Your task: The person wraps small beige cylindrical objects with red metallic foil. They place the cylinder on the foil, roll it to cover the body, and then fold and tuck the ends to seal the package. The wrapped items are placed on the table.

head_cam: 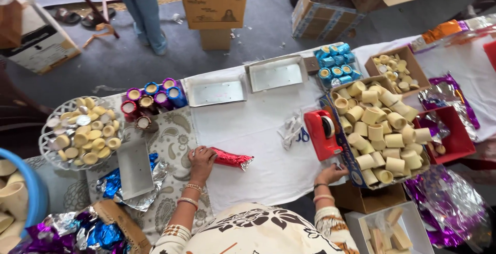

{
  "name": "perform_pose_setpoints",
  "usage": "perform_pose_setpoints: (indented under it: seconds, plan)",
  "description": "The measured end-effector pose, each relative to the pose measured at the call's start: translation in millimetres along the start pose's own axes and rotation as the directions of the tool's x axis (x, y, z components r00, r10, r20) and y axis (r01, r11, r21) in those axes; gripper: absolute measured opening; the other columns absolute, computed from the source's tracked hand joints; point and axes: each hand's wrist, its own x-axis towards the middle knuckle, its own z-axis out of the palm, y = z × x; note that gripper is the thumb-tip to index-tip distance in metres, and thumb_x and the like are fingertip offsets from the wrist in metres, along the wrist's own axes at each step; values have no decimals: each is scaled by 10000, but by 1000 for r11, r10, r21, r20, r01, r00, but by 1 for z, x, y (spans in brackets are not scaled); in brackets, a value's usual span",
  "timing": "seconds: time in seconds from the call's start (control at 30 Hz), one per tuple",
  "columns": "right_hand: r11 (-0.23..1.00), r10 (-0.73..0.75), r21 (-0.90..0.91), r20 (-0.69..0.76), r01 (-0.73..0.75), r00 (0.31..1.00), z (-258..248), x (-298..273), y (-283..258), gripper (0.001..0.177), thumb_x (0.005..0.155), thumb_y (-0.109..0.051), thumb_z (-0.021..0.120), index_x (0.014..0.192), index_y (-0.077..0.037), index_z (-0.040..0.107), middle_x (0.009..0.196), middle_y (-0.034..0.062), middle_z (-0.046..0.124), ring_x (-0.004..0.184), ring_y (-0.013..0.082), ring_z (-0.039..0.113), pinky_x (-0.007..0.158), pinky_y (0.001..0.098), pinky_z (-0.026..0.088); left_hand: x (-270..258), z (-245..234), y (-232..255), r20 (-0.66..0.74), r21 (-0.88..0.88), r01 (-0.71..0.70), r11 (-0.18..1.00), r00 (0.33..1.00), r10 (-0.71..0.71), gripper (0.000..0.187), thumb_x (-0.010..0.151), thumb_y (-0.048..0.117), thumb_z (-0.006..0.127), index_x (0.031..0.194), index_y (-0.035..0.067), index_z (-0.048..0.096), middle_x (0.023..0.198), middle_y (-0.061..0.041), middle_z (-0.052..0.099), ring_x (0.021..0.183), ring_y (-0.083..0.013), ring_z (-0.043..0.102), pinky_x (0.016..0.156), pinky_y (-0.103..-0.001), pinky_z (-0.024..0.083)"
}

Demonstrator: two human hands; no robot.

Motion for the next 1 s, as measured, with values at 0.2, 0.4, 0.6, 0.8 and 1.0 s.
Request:
perform_pose_setpoints:
  seconds: [0.2,0.4,0.6,0.8,1.0]
  plan:
    - [832,-261,518,683,-200,682,54,-144,-26,320,1010,-79,432,1298,-17,557,1274,59,623,1196,149,588,1118,301,449,1,2,1,-3,-52,53,997,999,-53,131,875,294,728,950,187,729,1027,35,711,1170,-222,561,1070,-517,295]
    - [869,-326,272,943,413,64,100,-272,-172,224,924,-122,669,1129,-81,748,1034,90,669,975,205,621,814,304,549,1,3,2,2,-68,77,995,997,-77,139,880,302,718,948,181,724,1026,30,711,1169,-222,559,1064,-523,284]
    - [863,-208,195,978,466,-24,148,-295,-156,172,854,-187,813,958,-53,786,871,72,728,803,201,639,760,325,530,2,7,-1,10,-32,84,996,996,-84,141,903,296,695,967,173,718,1039,24,708,1180,-225,555,1067,-545,281]
    - [942,-80,81,997,327,-16,154,-284,-126,146,887,-157,777,942,-33,724,851,69,727,762,148,641,708,299,533,4,9,-1,33,-31,101,994,994,-100,162,904,318,686,968,174,724,1048,30,704,1180,-217,556,1070,-568,272]
    - [839,-216,190,976,511,-8,122,-278,-189,138,893,-135,761,912,-16,694,863,101,684,717,192,632,688,341,534,14,-16,6,163,-59,44,997,986,-34,301,850,440,723,1015,189,719,1061,36,687,1169,-201,561,1075,-572,273]
